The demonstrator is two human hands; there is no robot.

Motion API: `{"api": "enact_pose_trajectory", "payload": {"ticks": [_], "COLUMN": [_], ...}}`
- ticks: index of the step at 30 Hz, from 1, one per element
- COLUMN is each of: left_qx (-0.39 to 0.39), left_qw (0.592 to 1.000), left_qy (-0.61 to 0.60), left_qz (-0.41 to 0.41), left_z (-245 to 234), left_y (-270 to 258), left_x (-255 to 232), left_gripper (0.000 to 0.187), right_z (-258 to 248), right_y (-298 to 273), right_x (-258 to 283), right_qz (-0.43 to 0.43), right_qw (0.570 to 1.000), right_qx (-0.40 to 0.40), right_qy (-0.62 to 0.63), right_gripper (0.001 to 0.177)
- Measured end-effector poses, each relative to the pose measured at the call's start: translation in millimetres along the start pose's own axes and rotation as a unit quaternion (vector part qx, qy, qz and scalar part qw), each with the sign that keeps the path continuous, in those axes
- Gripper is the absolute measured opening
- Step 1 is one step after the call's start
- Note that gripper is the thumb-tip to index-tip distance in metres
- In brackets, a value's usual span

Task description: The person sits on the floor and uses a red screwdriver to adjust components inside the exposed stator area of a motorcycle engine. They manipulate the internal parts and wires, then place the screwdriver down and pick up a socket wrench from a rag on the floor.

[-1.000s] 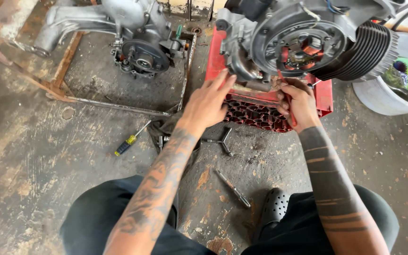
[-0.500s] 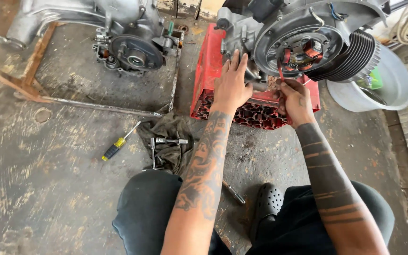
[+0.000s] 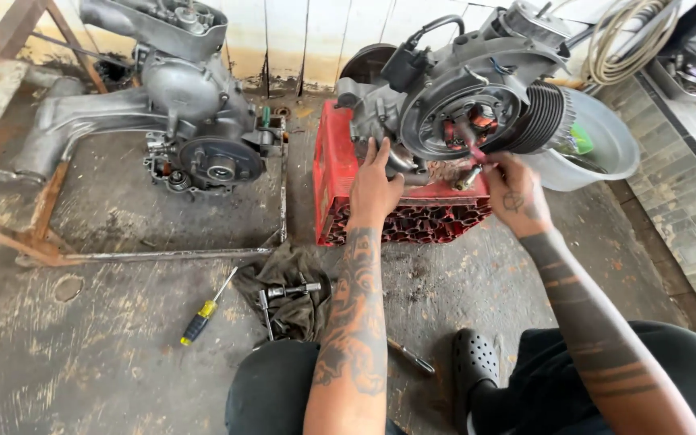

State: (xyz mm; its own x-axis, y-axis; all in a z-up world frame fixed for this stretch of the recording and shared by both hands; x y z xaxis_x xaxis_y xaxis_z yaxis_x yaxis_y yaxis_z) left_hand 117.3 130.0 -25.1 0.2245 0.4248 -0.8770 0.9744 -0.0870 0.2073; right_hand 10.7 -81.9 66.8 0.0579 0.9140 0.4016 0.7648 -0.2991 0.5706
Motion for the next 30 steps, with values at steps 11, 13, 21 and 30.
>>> {"api": "enact_pose_trajectory", "payload": {"ticks": [11,13,21,30], "left_qx": [-0.025,-0.034,0.056,0.105], "left_qw": [1.000,0.999,0.990,0.952], "left_qy": [0.002,0.012,0.097,0.289], "left_qz": [0.012,0.023,0.088,0.015], "left_z": [-3,-6,-8,-57], "left_y": [5,4,-1,-75], "left_x": [1,3,11,98], "left_gripper": [0.068,0.065,0.073,0.058], "right_z": [7,-2,35,121], "right_y": [43,34,-6,-195], "right_x": [-98,-75,-116,-154], "right_qz": [0.039,0.018,0.083,0.066], "right_qw": [0.998,0.998,0.988,0.986], "right_qx": [-0.042,-0.058,-0.080,0.110], "right_qy": [-0.007,0.005,0.101,0.108], "right_gripper": [0.026,0.026,0.020,0.020]}}
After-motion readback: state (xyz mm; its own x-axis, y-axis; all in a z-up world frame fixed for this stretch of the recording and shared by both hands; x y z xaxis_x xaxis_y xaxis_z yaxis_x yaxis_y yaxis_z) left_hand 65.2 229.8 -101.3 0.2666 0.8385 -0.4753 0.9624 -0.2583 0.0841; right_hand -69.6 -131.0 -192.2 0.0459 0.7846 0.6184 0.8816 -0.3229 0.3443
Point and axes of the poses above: each hand's wrist, its own y-axis towards the middle knuckle, its own z-axis out of the palm, x = y × z, the point moved 9 cm from there along y, towards the middle knuckle, and after that the axes turned 14 degrees about -x, right-handed, at the moved point
